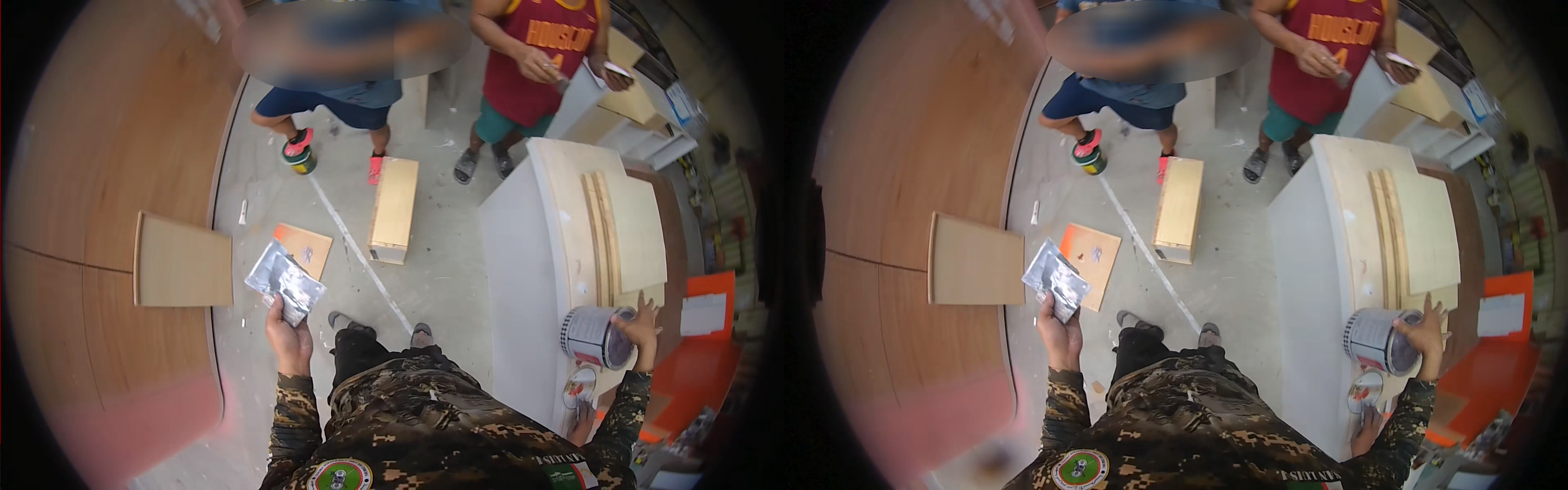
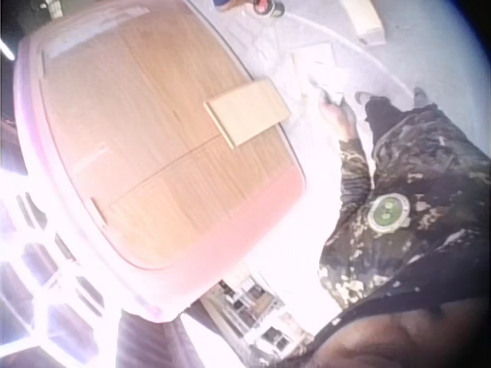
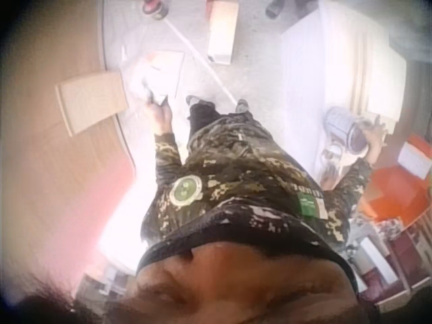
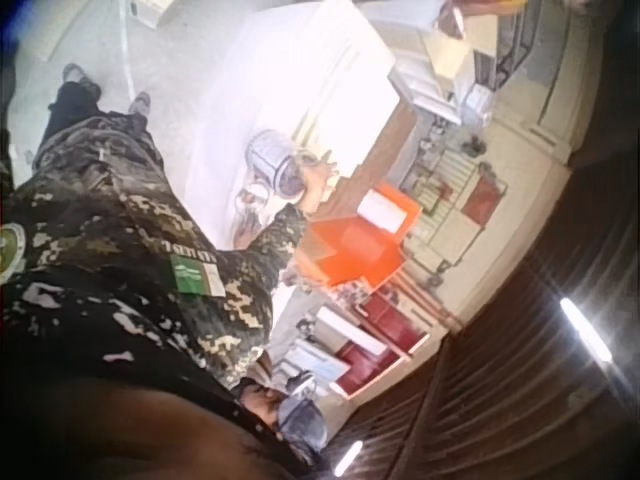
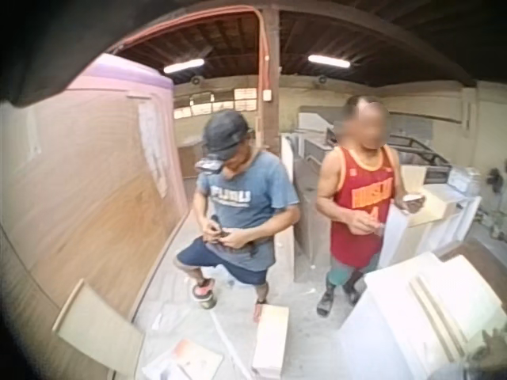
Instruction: Applying wood putty to the edges and screw holes of a wooden furniture component using a small spreader.
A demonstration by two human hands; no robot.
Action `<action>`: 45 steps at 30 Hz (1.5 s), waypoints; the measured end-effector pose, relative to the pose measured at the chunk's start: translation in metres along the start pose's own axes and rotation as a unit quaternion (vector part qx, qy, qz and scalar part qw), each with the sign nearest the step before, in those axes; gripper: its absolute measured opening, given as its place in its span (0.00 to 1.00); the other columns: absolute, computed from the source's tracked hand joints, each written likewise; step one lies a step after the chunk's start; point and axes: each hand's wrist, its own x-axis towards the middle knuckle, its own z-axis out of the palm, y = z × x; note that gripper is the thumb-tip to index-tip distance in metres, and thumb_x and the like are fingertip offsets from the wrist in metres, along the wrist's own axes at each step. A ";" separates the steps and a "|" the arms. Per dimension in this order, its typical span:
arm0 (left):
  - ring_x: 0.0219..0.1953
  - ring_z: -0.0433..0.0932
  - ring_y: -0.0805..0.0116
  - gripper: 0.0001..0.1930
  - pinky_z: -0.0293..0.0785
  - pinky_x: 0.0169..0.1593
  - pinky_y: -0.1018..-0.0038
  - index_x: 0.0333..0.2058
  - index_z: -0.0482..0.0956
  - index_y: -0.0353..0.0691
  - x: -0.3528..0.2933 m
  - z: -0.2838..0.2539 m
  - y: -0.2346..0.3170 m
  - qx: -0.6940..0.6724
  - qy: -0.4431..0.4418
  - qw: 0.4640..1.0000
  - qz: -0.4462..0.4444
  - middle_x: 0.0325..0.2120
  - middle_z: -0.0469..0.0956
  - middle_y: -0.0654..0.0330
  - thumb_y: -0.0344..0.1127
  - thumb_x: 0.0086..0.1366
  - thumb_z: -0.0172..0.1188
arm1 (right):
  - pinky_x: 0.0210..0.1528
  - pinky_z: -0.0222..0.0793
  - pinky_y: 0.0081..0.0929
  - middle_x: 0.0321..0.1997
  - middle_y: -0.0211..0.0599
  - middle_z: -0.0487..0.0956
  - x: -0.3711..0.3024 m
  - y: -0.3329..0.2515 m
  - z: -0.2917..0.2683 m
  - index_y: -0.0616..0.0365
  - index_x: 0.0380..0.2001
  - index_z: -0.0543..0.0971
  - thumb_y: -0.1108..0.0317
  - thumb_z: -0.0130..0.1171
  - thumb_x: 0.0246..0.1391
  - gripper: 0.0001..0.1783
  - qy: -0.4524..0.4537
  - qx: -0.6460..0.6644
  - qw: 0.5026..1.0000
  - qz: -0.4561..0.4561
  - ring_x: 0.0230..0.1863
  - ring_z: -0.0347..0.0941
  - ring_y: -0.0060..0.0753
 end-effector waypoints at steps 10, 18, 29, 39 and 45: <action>0.52 0.78 0.64 0.19 0.72 0.57 0.63 0.58 0.71 0.37 0.118 -0.063 0.099 -0.032 0.085 0.995 0.032 0.53 0.78 0.58 0.39 0.73 0.50 | 0.49 0.74 0.42 0.41 0.56 0.82 -0.014 -0.260 0.028 0.59 0.57 0.75 0.75 0.61 0.55 0.25 0.029 0.204 0.938 -0.279 0.45 0.81 0.50; 0.57 0.75 0.61 0.21 0.68 0.63 0.61 0.59 0.69 0.33 0.180 -0.094 0.160 -0.030 0.098 0.994 0.033 0.56 0.75 0.54 0.39 0.74 0.48 | 0.40 0.75 0.47 0.33 0.53 0.82 -0.059 -0.443 0.081 0.53 0.44 0.84 0.71 0.57 0.55 0.14 -0.088 0.077 0.882 -0.456 0.34 0.78 0.59; 0.58 0.73 0.61 0.24 0.67 0.64 0.62 0.62 0.66 0.31 0.287 -0.026 0.161 -0.035 0.129 0.991 0.031 0.57 0.74 0.53 0.40 0.73 0.49 | 0.50 0.74 0.29 0.42 0.41 0.85 0.029 -0.748 0.051 0.62 0.54 0.80 0.70 0.59 0.59 0.19 -0.470 0.390 0.630 -0.480 0.42 0.81 0.34; 0.56 0.74 0.61 0.23 0.65 0.65 0.61 0.60 0.69 0.32 0.446 0.102 0.187 -0.073 0.096 0.989 0.082 0.57 0.75 0.55 0.42 0.74 0.48 | 0.62 0.69 0.36 0.55 0.44 0.81 0.021 -1.042 0.029 0.57 0.49 0.82 0.78 0.51 0.57 0.18 -0.453 0.292 0.501 -0.677 0.61 0.74 0.46; 0.56 0.75 0.62 0.22 0.67 0.63 0.62 0.60 0.68 0.32 0.486 0.112 0.208 -0.110 0.186 0.967 0.132 0.56 0.75 0.55 0.39 0.73 0.51 | 0.60 0.70 0.41 0.59 0.45 0.75 0.029 -1.128 0.048 0.57 0.68 0.62 0.74 0.54 0.62 0.31 -0.688 0.602 0.348 -0.207 0.58 0.75 0.43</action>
